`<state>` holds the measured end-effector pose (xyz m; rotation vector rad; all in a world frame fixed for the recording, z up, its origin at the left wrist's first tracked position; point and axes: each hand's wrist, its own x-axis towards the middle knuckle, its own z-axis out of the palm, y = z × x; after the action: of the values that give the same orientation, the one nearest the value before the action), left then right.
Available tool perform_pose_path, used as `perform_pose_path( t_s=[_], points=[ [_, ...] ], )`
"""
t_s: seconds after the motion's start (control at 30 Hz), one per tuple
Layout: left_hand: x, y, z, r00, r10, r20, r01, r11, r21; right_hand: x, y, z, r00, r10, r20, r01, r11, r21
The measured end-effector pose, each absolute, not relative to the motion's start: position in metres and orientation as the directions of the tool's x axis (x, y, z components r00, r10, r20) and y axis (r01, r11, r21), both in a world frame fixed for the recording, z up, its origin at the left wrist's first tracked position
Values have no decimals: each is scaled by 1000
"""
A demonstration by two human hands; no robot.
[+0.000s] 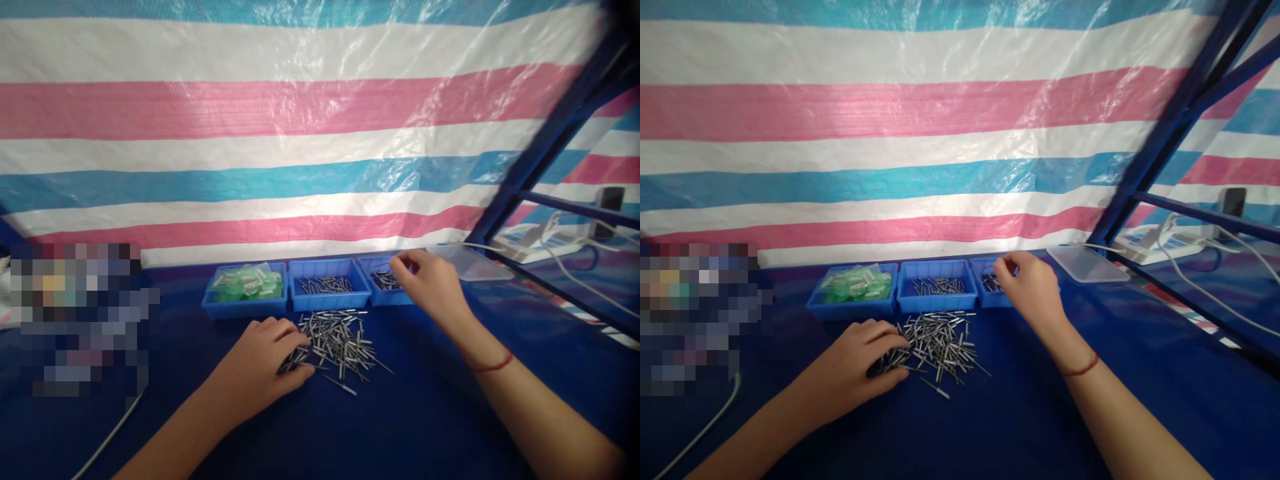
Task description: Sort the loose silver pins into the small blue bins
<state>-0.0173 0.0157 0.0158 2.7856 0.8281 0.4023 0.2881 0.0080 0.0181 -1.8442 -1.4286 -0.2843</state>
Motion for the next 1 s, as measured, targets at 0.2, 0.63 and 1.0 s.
perform_pose_path(
  t_s=[0.2,0.63,1.0],
  points=[
    [-16,16,10,839,530,123,498,-840,216,279,11,6,179,731,658,966,-3,-259],
    [-7,10,8,638,705,309,538,-695,476,198,-33,20,-307,831,464,698,528,-484],
    [-2,0,5,535,796,283,421,-541,728,181,-35,2,-46,954,297,342,294,-893]
  ],
)
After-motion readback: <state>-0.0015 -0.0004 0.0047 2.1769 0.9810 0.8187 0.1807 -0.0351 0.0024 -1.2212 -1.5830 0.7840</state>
